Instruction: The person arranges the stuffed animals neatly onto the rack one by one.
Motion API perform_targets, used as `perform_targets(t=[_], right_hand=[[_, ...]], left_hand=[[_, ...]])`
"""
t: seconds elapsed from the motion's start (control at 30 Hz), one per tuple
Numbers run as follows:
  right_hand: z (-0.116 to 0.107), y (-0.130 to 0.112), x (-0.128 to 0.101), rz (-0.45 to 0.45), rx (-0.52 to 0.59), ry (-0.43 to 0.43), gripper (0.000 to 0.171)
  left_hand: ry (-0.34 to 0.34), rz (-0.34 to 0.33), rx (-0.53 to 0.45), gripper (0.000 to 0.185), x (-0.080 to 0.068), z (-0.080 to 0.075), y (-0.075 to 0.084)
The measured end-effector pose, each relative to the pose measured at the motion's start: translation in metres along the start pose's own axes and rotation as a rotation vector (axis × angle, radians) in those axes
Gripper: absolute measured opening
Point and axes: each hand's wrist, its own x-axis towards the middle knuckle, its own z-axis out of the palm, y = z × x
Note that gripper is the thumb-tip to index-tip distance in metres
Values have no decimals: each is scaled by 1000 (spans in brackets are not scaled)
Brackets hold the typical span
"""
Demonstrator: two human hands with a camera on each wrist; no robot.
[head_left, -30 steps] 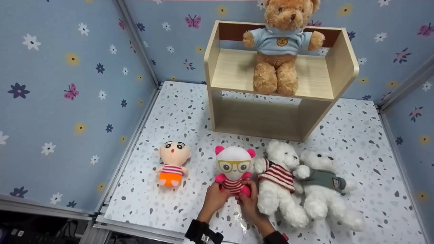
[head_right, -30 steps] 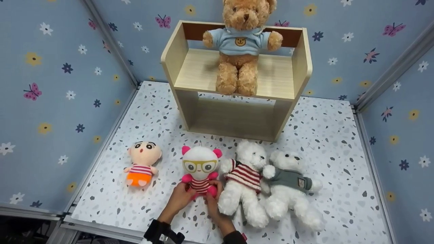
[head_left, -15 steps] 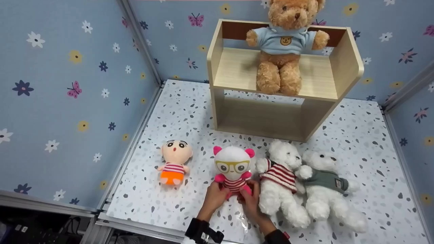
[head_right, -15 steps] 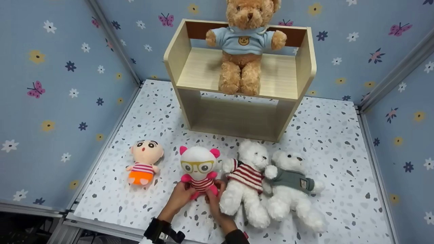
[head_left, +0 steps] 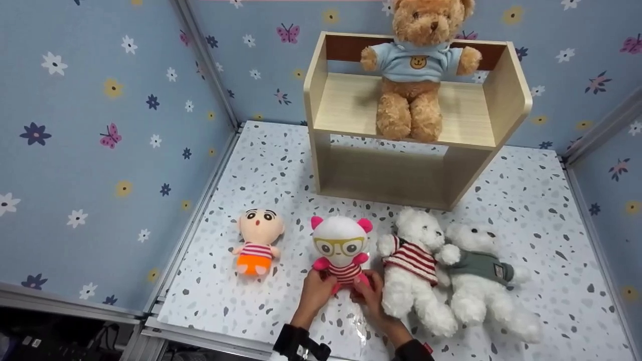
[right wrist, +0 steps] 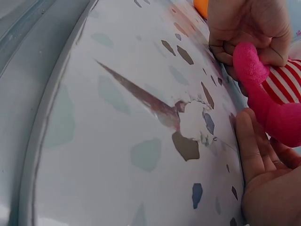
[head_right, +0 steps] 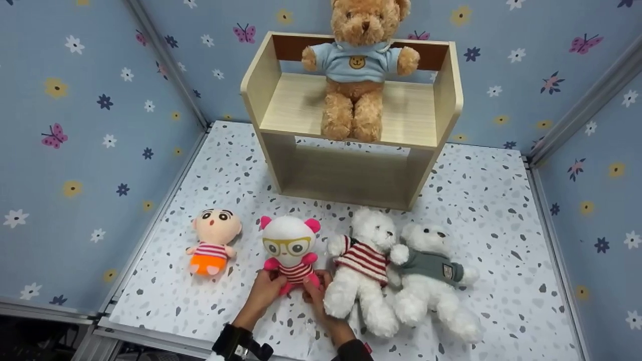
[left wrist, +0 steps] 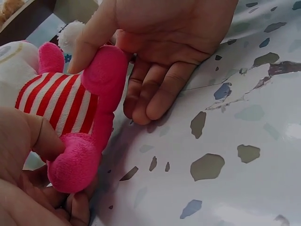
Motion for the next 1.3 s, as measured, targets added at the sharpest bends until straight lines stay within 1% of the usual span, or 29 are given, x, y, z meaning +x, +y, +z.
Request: perform_targets(t=[0.1,0.17,0.27,0.33,0.4,0.5,0.57,0.63,0.67,0.7,0.77,0.83,0.9,0.97,1.03,1.07,1.17,1.27,1.3], right_hand=[[-1,1,-1,-16,-10,-4,37],[-2,2,-1,-49,-44,-2,35],[-5,3,-1,-97,-100,-16,34],[-8,5,0,-129,-131,-42,35],[-12,8,2,-130,-133,-73,36],[-19,13,4,-117,-123,-135,33],[-24,17,4,-98,-103,-176,26],[-27,16,1,-90,-105,-224,22],[-28,15,-3,-88,-114,-250,23],[-29,12,-8,-74,-130,-274,27],[-29,4,-18,-19,-170,-300,36],[-29,-5,-29,67,-204,-306,44],[-31,-12,-38,157,-217,-293,44],[-34,-18,-46,212,-246,-267,42],[-39,-24,-54,214,-300,-279,40],[-42,-28,-59,204,-358,-296,40],[-52,-45,-70,157,-516,-391,41],[-59,-66,-79,115,-617,-501,42],[-61,-74,-81,103,-623,-532,42]], left_hand=[[11,4,10,39,-1,0,-1],[11,10,11,40,-2,0,-1],[10,-2,6,37,-2,-1,0],[13,-6,-3,38,-2,-2,1],[22,-19,-16,38,-1,-3,2],[46,-27,-28,41,0,-3,3],[59,-33,-39,38,1,-4,4],[71,-32,-51,35,1,-4,4],[75,-29,-56,33,1,-4,4],[78,-26,-67,32,1,-4,5],[79,-25,-95,31,1,-5,6],[76,-24,-132,31,1,-5,8],[73,-32,-166,31,0,-6,11],[74,-29,-182,29,0,-8,13],[83,-15,-165,25,0,-10,16],[88,-6,-155,24,0,-12,17],[101,24,-135,20,2,-17,23],[120,49,-121,21,5,-24,28],[125,55,-118,23,6,-26,30]])
